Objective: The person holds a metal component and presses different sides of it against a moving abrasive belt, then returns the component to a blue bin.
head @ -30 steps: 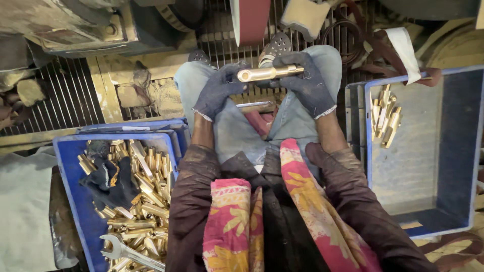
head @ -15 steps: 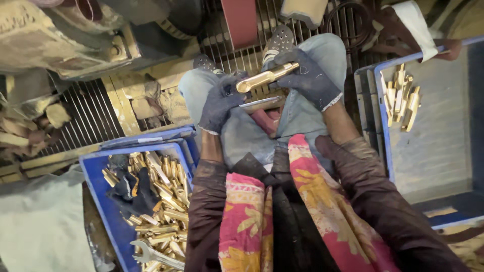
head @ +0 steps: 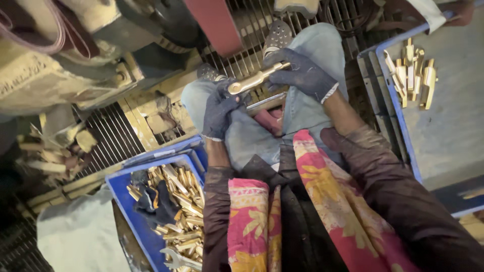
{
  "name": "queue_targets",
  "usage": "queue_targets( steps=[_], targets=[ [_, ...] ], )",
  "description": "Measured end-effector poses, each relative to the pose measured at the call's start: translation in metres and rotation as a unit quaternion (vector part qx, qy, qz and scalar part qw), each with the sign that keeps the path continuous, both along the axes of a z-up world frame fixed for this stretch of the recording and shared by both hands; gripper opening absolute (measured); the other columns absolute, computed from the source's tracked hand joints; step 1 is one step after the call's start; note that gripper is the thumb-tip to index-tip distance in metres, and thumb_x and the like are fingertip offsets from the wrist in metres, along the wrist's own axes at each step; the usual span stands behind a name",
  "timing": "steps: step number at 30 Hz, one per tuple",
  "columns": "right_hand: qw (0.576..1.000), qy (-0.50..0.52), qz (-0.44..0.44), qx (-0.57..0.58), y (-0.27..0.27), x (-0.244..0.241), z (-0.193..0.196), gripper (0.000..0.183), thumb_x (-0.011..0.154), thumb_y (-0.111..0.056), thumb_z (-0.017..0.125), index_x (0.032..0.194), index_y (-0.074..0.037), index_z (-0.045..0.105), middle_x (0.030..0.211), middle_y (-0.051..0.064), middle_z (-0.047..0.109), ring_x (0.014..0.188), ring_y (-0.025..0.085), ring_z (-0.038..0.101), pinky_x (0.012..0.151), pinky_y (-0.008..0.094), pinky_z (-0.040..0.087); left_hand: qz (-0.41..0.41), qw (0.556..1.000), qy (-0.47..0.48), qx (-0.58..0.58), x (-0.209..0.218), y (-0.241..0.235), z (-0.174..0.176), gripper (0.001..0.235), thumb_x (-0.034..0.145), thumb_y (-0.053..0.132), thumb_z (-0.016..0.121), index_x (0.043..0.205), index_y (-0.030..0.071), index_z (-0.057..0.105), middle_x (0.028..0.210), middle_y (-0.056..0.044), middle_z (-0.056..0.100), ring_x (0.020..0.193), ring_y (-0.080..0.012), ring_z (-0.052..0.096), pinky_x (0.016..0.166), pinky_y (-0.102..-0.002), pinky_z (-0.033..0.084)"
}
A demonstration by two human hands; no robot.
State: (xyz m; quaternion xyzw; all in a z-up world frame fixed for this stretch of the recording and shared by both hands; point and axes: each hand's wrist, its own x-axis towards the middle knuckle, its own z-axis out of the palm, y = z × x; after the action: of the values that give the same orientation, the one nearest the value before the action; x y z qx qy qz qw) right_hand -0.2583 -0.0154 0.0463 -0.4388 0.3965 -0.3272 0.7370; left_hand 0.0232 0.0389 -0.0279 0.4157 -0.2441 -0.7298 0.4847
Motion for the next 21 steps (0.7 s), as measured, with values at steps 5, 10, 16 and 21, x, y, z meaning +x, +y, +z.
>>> queue_targets(
  steps=[5,10,16,21],
  targets=[
    [0.999,-0.013,-0.047,-0.021,0.005,-0.008,-0.011,0.025,0.102,-0.004,0.067,0.126,-0.002,0.065,0.114,0.013,0.071,0.092,0.019,0.073,0.083,0.032,0.063,-0.055,0.996,-0.062,-0.007,-0.002,-0.002,0.001,0.049,0.087,0.006,0.074,0.134,-0.003,0.061,0.113,-0.005,0.067,0.098,-0.0136,0.062,0.086,-0.025,0.051],
    [0.981,-0.003,-0.181,-0.068,0.027,-0.019,0.008,0.022,0.103,-0.007,0.066,0.125,-0.001,0.066,0.121,0.010,0.069,0.100,0.018,0.070,0.081,0.032,0.062,-0.125,0.981,-0.145,-0.020,-0.010,-0.005,0.015,0.044,0.089,0.008,0.072,0.131,-0.003,0.062,0.112,-0.005,0.069,0.100,-0.0135,0.064,0.090,-0.025,0.053],
    [0.897,0.005,-0.420,-0.137,0.061,-0.061,0.006,0.026,0.108,-0.015,0.058,0.131,-0.002,0.060,0.124,0.013,0.067,0.102,0.023,0.072,0.083,0.035,0.064,-0.146,0.970,-0.191,-0.023,-0.017,-0.009,0.027,0.039,0.090,0.006,0.064,0.129,-0.001,0.064,0.113,-0.008,0.072,0.096,-0.0142,0.066,0.084,-0.026,0.054],
    [0.638,0.557,-0.443,-0.295,0.090,-0.144,-0.048,0.032,0.114,-0.009,0.044,0.140,0.002,0.058,0.137,0.020,0.060,0.130,0.033,0.056,0.112,0.041,0.049,-0.161,0.962,-0.218,-0.036,-0.020,-0.008,0.029,0.035,0.092,0.009,0.068,0.125,-0.002,0.063,0.110,-0.008,0.069,0.095,-0.0144,0.067,0.081,-0.028,0.055]
  ],
)
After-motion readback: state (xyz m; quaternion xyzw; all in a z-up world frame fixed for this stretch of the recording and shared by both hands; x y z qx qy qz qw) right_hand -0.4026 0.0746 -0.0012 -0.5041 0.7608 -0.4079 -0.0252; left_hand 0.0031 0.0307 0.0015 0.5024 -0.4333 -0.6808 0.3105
